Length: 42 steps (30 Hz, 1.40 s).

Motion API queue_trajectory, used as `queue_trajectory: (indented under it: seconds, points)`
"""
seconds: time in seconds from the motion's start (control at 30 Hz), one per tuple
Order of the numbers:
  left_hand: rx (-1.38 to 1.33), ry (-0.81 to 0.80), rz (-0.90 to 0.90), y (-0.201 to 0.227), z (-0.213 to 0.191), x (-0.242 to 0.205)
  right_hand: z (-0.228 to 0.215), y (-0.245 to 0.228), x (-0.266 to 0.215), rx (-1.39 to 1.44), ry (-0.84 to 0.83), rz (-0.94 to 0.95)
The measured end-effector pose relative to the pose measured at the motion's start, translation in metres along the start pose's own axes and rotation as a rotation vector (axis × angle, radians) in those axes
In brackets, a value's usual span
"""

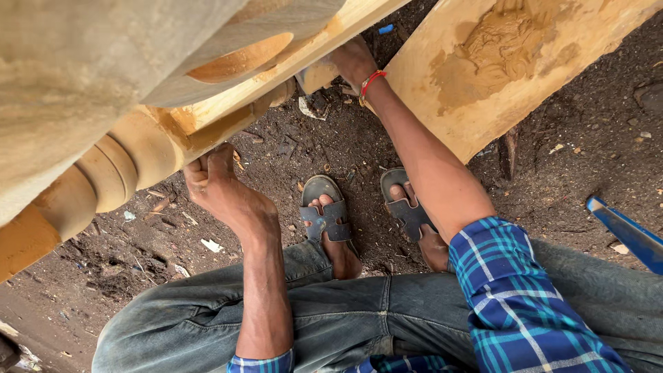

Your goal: The person smooths the carved wooden furniture using a sanding block and a small metal scraper. They repeatedly rub the sanding block along the edges and curves of the wooden piece, then use the scraper to remove excess material.

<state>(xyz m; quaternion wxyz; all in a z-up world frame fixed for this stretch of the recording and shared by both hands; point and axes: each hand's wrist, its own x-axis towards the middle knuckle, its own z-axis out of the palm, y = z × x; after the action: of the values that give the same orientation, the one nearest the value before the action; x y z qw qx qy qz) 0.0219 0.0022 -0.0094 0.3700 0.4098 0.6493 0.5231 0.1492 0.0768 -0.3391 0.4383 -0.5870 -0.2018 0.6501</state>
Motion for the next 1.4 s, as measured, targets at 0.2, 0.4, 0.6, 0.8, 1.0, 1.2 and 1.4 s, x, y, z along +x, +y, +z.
queue_trajectory:
  seconds: [0.2, 0.4, 0.6, 0.8, 1.0, 1.2, 1.4]
  points:
    - [0.010, 0.027, -0.006, -0.003, 0.003, 0.000, 0.013, 0.000, -0.012, 0.112, -0.006, -0.077]
    - [0.034, 0.011, 0.058, -0.024, -0.012, 0.003, 0.015, -0.006, -0.018, 0.083, 0.038, 0.074]
    - [0.222, 0.096, -0.398, -0.106, 0.011, -0.011, 0.016, -0.002, -0.020, 0.060, 0.018, -0.058]
    - [0.219, -0.227, -0.543, -0.180, 0.039, 0.037, 0.013, 0.006, -0.013, 0.167, -0.014, -0.042]
    - [0.350, -0.255, -0.243, -0.197, 0.034, 0.031, 0.017, 0.004, -0.033, 0.246, 0.023, 0.073]
    - [0.497, -0.219, -0.049, -0.196, 0.038, 0.024, 0.020, 0.005, -0.038, 0.372, -0.047, -0.018]
    - [0.897, -0.147, 0.025, -0.193, 0.042, 0.025, 0.046, 0.018, -0.042, 0.683, 0.007, 0.025]
